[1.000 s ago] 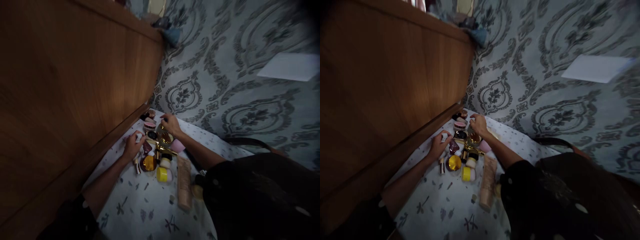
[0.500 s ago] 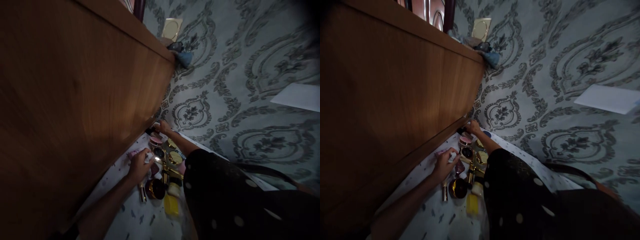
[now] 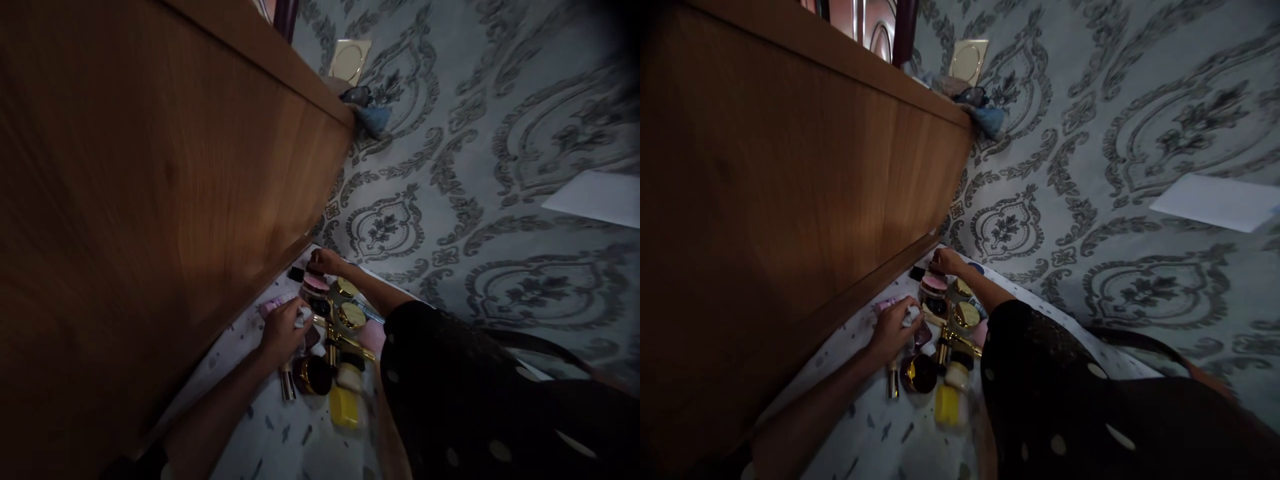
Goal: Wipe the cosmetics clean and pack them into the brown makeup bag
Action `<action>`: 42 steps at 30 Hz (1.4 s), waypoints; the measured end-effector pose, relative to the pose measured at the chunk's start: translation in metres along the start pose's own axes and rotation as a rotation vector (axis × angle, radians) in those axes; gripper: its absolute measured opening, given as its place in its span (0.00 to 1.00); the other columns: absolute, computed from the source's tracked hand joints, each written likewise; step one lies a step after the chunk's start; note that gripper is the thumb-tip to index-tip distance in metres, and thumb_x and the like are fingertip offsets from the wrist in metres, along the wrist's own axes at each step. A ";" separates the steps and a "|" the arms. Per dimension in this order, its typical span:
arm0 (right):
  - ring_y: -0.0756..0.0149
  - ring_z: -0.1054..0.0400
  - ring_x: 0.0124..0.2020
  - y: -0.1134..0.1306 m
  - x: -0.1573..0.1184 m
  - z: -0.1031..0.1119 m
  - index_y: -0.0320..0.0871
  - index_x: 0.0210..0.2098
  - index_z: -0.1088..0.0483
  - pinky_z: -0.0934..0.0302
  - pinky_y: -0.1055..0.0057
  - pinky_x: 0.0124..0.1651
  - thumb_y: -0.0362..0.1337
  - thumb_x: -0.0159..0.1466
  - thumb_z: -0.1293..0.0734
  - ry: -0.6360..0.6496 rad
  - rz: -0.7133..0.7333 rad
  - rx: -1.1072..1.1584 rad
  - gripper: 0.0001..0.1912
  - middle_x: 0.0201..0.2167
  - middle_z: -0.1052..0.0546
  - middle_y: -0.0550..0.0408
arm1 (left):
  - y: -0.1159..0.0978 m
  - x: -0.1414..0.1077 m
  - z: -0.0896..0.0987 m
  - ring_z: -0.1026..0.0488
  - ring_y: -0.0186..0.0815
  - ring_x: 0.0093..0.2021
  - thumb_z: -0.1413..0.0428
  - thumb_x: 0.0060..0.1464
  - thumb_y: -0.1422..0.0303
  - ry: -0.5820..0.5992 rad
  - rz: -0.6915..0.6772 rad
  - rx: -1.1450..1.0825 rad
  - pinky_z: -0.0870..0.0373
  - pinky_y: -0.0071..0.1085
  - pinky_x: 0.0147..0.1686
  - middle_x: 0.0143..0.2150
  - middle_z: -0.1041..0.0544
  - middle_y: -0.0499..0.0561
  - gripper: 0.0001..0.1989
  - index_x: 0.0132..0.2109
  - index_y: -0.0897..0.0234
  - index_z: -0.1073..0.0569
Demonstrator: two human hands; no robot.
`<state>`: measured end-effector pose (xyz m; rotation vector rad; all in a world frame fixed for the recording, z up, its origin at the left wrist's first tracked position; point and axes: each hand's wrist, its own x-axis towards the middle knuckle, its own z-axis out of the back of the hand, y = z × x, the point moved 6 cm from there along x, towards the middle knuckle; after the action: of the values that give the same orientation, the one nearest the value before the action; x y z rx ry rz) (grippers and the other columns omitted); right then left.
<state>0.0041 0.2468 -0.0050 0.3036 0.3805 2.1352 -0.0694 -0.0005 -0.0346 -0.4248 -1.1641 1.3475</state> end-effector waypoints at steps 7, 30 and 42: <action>0.63 0.27 0.30 0.008 -0.058 0.047 0.41 0.42 0.29 0.33 0.69 0.32 0.45 0.61 0.32 -0.148 -0.095 0.417 0.15 0.34 0.21 0.49 | 0.000 -0.001 0.002 0.27 0.34 0.34 0.46 0.59 0.68 -0.016 0.003 0.013 0.37 0.28 0.35 0.32 0.23 0.46 0.02 0.37 0.61 0.30; 0.61 0.26 0.39 -0.001 -0.355 0.037 0.46 0.48 0.28 0.30 0.64 0.40 0.52 0.50 0.24 -0.404 -0.230 0.922 0.29 0.41 0.22 0.51 | -0.025 -0.020 0.019 0.26 0.39 0.34 0.60 0.65 0.56 -0.022 -0.146 0.084 0.35 0.33 0.38 0.35 0.24 0.50 0.20 0.50 0.62 0.31; 0.63 0.31 0.29 -0.048 -0.447 0.066 0.41 0.43 0.26 0.34 0.67 0.34 0.54 0.57 0.30 -0.669 -0.297 0.318 0.24 0.31 0.23 0.52 | -0.051 -0.020 0.031 0.31 0.35 0.33 0.52 0.60 0.59 -0.147 -0.161 -0.013 0.36 0.29 0.35 0.31 0.28 0.46 0.13 0.39 0.62 0.28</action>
<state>0.3094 -0.0892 0.0057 1.0389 0.3394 1.5629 -0.0647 -0.0423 0.0124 -0.2388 -1.3009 1.2475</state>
